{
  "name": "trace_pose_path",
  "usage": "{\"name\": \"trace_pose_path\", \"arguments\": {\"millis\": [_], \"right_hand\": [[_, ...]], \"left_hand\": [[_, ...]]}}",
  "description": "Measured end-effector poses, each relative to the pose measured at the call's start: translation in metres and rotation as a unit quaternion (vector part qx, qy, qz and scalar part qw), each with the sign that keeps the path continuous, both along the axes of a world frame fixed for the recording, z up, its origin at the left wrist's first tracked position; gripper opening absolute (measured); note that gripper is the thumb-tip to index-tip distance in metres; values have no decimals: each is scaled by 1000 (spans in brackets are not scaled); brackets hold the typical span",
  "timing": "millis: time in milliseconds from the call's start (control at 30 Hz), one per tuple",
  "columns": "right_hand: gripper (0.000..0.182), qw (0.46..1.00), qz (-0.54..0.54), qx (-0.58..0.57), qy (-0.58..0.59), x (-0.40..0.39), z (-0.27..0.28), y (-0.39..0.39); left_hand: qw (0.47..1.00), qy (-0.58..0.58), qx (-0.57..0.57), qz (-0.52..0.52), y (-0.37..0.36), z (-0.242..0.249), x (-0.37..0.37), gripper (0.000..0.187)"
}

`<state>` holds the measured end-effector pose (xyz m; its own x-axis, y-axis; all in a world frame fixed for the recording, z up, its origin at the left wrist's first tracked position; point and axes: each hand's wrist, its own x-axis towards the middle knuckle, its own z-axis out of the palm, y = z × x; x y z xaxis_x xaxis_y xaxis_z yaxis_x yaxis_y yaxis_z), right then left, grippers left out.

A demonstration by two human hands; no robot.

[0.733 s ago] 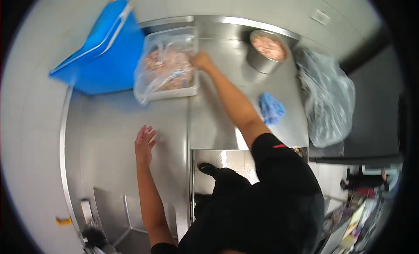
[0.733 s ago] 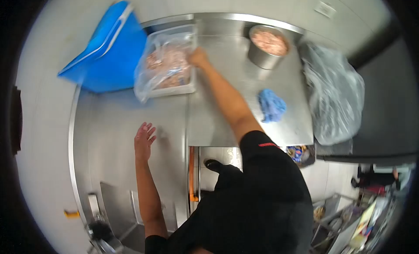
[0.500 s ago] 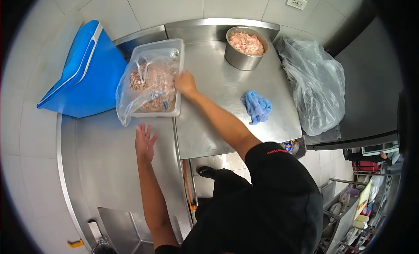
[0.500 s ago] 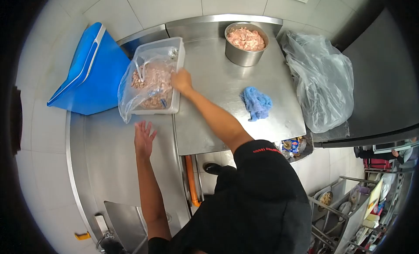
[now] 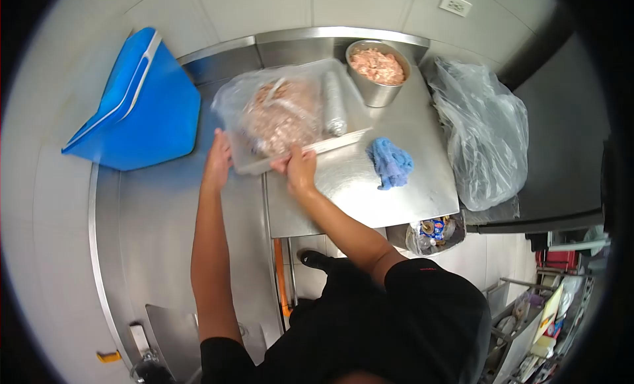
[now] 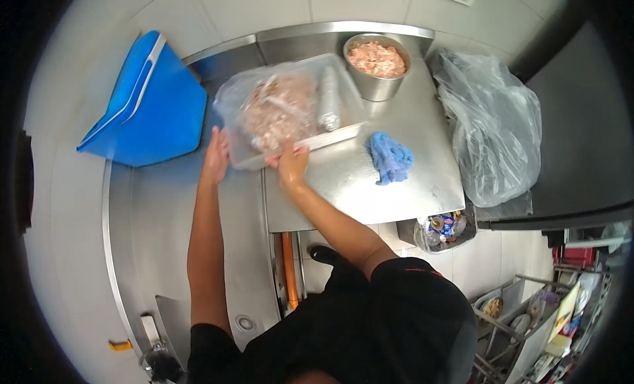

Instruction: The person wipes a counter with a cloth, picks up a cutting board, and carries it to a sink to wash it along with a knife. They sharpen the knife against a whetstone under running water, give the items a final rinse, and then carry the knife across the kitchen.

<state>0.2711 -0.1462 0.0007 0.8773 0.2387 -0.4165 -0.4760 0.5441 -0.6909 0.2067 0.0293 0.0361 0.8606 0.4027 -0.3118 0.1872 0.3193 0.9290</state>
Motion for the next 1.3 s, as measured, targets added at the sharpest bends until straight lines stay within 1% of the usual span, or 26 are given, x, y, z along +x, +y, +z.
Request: {"name": "trace_pose_path", "arguments": {"millis": [100, 200, 300, 333, 367, 400, 433, 467, 500, 567, 633, 667, 700, 733, 800, 833, 900, 933, 967, 1033, 1067, 1133, 1167, 1200, 1267, 1300], "right_hand": [[23, 999, -40, 33, -16, 30, -13, 18], [28, 997, -55, 26, -36, 64, -21, 30], [26, 992, -69, -52, -90, 115, -46, 31], [30, 987, -39, -44, -148, 126, -58, 27], [34, 993, 7, 15, -115, 129, -61, 25], [38, 996, 38, 18, -75, 117, -55, 25], [48, 991, 72, -57, -99, 100, -49, 22], [44, 969, 164, -117, -143, 94, -59, 20], [33, 960, 92, -202, -169, 29, -19, 34], [22, 894, 280, -146, -317, -38, -45, 56], [18, 825, 452, -97, -325, -170, -29, 90], [23, 779, 528, -77, -330, -239, -16, 98], [31, 686, 600, -75, -405, -297, -16, 106], [35, 638, 706, -25, -306, -355, -18, 114], [47, 530, 811, 24, -246, -466, -5, 124], [60, 482, 860, 41, -160, -512, -16, 139], [72, 512, 858, 6, 47, -600, -40, 168], [76, 547, 834, -18, 72, -642, -46, 185], [80, 582, 806, -43, 99, -679, -49, 201], [75, 654, 748, 0, 113, -739, -46, 225], [75, 656, 746, 2, 113, -755, -43, 229], [66, 609, 775, -3, -172, -767, -36, 232], [66, 614, 769, -8, -177, -768, -28, 228], [59, 624, 728, -37, -283, -768, -18, 215], [53, 621, 630, -80, -459, -771, -14, 203], [53, 613, 606, -78, -502, -769, -17, 192]], "left_hand": [[999, 25, 26, 26, -13, -2, -1, 87], [997, -35, 29, 55, -33, -14, -48, 80], [996, -41, -2, 76, -52, -16, -152, 76], [997, -25, -11, 69, -57, -16, -188, 73], [993, -24, -12, 116, -60, -16, -227, 73], [987, -9, -23, 158, -67, -15, -272, 70], [978, 8, -36, 205, -80, -13, -317, 67], [962, 13, -39, 270, -90, -22, -357, 67], [945, 16, -50, 321, -94, -42, -395, 63], [902, 19, -60, 427, -122, -46, -465, 59], [868, 61, -56, 490, -137, -43, -507, 58], [854, 54, -54, 515, -149, -41, -527, 58], [858, 54, -49, 508, -162, -45, -539, 58], [866, 55, -39, 496, -175, -46, -551, 58], [867, 50, -45, 493, -203, -53, -565, 60], [874, 51, -53, 480, -216, -58, -571, 61], [866, 4, -113, 487, -241, -62, -562, 62], [857, -42, -165, 486, -245, -62, -560, 63], [857, -44, -165, 486, -243, -55, -558, 63], [831, -136, -212, 497, -237, -30, -553, 65], [832, -135, -211, 495, -229, -14, -556, 65], [727, -301, -192, 587, -206, 10, -569, 59], [711, -301, -169, 612, -193, 10, -580, 55], [694, -301, -150, 637, -178, 10, -590, 51], [672, -253, -197, 668, -143, -9, -627, 47], [696, -228, -148, 665, -125, -19, -649, 46]]}}
